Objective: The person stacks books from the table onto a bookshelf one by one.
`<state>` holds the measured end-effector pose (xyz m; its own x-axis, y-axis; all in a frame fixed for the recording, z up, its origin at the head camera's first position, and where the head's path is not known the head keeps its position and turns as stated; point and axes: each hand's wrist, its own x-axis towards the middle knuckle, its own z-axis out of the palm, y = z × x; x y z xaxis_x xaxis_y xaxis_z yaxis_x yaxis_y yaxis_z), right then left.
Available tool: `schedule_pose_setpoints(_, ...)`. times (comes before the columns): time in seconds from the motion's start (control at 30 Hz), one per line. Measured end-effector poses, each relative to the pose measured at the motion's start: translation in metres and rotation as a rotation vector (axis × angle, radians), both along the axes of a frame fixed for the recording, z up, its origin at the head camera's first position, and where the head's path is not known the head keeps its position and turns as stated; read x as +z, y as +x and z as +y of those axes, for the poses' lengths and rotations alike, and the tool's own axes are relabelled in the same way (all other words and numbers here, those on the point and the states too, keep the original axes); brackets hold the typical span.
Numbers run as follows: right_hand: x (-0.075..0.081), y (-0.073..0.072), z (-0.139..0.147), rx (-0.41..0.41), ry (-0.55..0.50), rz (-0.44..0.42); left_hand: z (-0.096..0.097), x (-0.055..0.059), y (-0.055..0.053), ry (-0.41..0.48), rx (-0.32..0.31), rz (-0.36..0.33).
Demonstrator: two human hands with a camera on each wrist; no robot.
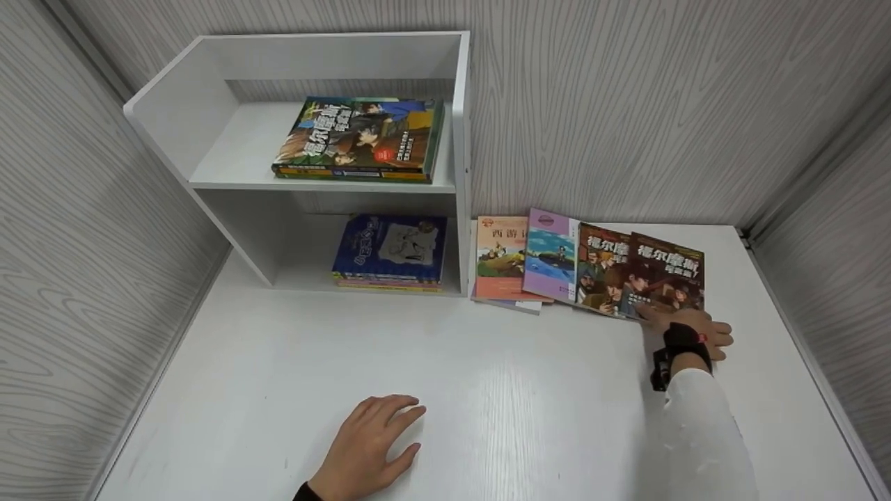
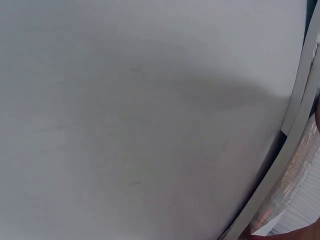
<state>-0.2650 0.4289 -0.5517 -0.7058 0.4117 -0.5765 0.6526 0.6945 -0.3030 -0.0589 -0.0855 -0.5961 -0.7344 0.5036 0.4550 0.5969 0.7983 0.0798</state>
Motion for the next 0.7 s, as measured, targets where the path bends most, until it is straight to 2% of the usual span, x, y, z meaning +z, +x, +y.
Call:
schedule_pose_setpoints(0.1,-0.005,-0.001,0.014,0.083,-0.006,-0.024,-0.001,-0.001,0.0,0.021,0.004,0.006)
schedule_pose_setpoints(0.17,-0.005,0.001,0.017,0.095,-0.019,-0.035,-0.002,-0.002,0.001,0.032,0.004,0.009)
schedule_pose_setpoints(0.27,0.005,0.01,0.014,0.102,-0.035,-0.038,-0.003,-0.002,0.002,0.047,0.0,0.007)
schedule_pose_setpoints(0.37,0.018,0.022,0.005,0.095,-0.066,-0.017,-0.005,-0.001,0.002,0.054,0.005,0.003)
schedule_pose_setpoints(0.47,0.024,0.03,-0.001,0.071,-0.096,0.018,-0.007,0.0,0.001,0.058,0.017,0.003)
schedule_pose_setpoints(0.6,0.017,0.033,0.003,-0.011,-0.142,0.06,-0.008,0.001,-0.001,0.062,0.021,0.01)
schedule_pose_setpoints(0.7,0.008,0.033,0.012,-0.009,-0.109,0.084,-0.009,0.001,-0.001,0.07,0.017,0.01)
